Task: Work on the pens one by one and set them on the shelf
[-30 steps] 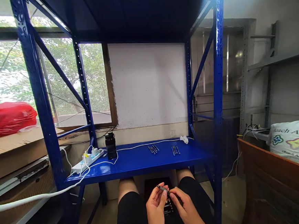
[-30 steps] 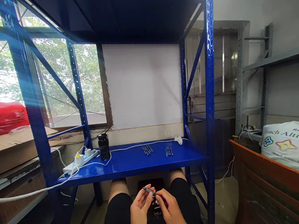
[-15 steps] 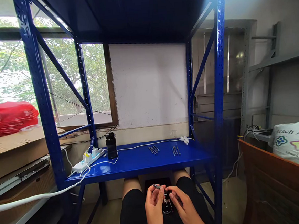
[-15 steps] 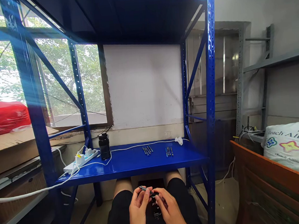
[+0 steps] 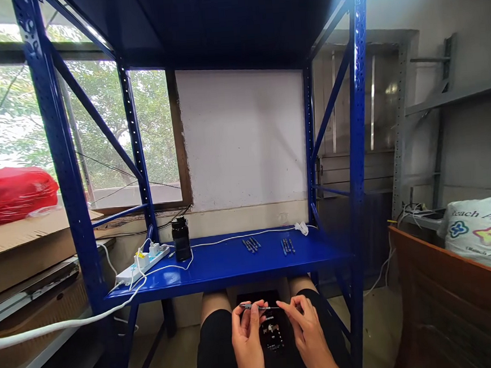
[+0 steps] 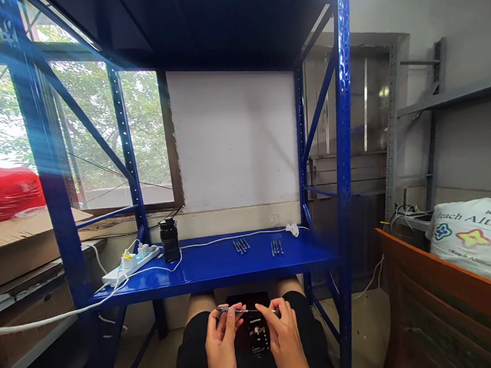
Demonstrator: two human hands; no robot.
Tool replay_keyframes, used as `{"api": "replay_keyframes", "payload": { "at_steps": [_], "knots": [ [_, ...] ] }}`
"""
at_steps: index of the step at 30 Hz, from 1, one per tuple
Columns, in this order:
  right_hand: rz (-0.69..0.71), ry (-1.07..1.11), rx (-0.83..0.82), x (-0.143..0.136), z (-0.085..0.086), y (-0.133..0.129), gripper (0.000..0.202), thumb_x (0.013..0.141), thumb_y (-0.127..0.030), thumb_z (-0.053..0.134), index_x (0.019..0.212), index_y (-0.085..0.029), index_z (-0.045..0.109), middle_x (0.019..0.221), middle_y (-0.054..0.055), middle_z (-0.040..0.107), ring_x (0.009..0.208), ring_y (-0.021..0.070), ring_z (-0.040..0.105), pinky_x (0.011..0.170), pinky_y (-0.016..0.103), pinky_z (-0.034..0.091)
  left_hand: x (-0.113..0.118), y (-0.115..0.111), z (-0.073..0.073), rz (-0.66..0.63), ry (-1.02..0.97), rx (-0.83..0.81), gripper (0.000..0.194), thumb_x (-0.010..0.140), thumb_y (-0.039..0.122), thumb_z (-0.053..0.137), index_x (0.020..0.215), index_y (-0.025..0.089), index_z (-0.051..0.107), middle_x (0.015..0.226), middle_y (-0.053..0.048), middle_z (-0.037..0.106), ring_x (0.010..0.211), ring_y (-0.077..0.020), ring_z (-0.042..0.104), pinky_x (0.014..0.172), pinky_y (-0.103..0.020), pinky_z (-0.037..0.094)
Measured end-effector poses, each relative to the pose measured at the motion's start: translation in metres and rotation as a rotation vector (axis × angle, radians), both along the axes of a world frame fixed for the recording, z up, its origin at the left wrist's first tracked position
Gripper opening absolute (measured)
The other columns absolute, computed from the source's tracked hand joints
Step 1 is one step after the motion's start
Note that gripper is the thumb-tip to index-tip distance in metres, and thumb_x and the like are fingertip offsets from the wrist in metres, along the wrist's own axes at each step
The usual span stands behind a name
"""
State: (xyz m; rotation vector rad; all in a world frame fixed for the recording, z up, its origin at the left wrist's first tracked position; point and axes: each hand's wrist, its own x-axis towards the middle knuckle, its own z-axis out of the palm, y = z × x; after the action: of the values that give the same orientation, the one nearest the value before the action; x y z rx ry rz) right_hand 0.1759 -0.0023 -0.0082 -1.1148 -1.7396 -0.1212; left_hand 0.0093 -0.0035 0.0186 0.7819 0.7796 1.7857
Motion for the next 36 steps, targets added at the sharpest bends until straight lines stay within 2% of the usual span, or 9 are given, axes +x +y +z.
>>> {"api": "replay_keyframes", "payload": {
  "at_steps": [6,12,16,21,28,32,36],
  "knots": [
    [0.003,-0.014,0.003,0.002,-0.004,0.001,0.052,0.107,-0.016,0.045,0.145,-0.046,0.065,0.111,0.007,0.061,0.097,0.0260,0.066,0.082,0.042,0.059,-0.002,0.003,-0.005,0.021,0.010,0.008,0.053,0.083,0.057,0.087,0.113,0.020,0.065,0.109,-0.013,0.082,0.108,-0.0308,0.078,0.088,-0.037,0.063],
    [0.023,0.001,-0.027,0.000,-0.002,0.000,0.047,0.110,-0.022,0.045,0.149,-0.043,0.059,0.112,0.007,0.064,0.099,0.0265,0.067,0.085,0.045,0.058,-0.003,0.004,-0.008,0.031,0.033,0.014,0.054,0.085,0.059,0.084,0.117,0.020,0.063,0.109,-0.013,0.082,0.103,-0.0292,0.079,0.085,-0.036,0.062],
    [0.025,0.092,-0.033,-0.003,-0.003,0.000,0.030,0.111,-0.029,0.051,0.137,-0.035,0.062,0.114,0.007,0.068,0.102,0.0279,0.067,0.089,0.045,0.057,-0.003,0.004,-0.009,0.048,0.014,-0.006,0.058,0.082,0.060,0.085,0.119,0.020,0.064,0.107,-0.013,0.082,0.102,-0.0307,0.079,0.084,-0.037,0.061],
    [0.068,0.132,-0.039,-0.005,-0.003,0.000,0.014,0.110,-0.030,0.052,0.118,-0.029,0.063,0.106,0.007,0.070,0.098,0.0277,0.068,0.086,0.041,0.058,-0.004,0.002,-0.008,0.074,0.031,-0.026,0.060,0.083,0.062,0.084,0.122,0.020,0.063,0.108,-0.013,0.081,0.103,-0.0295,0.078,0.084,-0.035,0.060],
    [0.176,0.111,-0.115,-0.009,0.001,-0.004,0.015,0.111,-0.033,0.051,0.114,-0.028,0.065,0.104,0.006,0.070,0.098,0.0256,0.068,0.086,0.038,0.059,-0.002,0.000,-0.004,0.072,0.061,-0.022,0.060,0.081,0.061,0.086,0.120,0.020,0.066,0.107,-0.014,0.082,0.101,-0.0311,0.078,0.079,-0.035,0.060],
    [0.252,0.158,-0.143,-0.010,0.003,-0.005,0.017,0.112,-0.034,0.050,0.115,-0.027,0.065,0.105,0.006,0.069,0.098,0.0239,0.069,0.086,0.034,0.058,-0.001,0.001,-0.003,-0.004,0.084,-0.029,0.061,0.078,0.062,0.088,0.117,0.019,0.068,0.106,-0.015,0.083,0.106,-0.0336,0.078,0.082,-0.036,0.061],
    [0.270,0.189,-0.167,-0.010,0.002,-0.005,0.019,0.113,-0.036,0.049,0.116,-0.027,0.066,0.105,0.006,0.070,0.097,0.0228,0.070,0.086,0.032,0.057,-0.001,0.001,-0.002,-0.046,0.079,-0.030,0.060,0.076,0.061,0.090,0.114,0.019,0.071,0.106,-0.015,0.083,0.106,-0.0337,0.079,0.084,-0.036,0.061]
  ]
}}
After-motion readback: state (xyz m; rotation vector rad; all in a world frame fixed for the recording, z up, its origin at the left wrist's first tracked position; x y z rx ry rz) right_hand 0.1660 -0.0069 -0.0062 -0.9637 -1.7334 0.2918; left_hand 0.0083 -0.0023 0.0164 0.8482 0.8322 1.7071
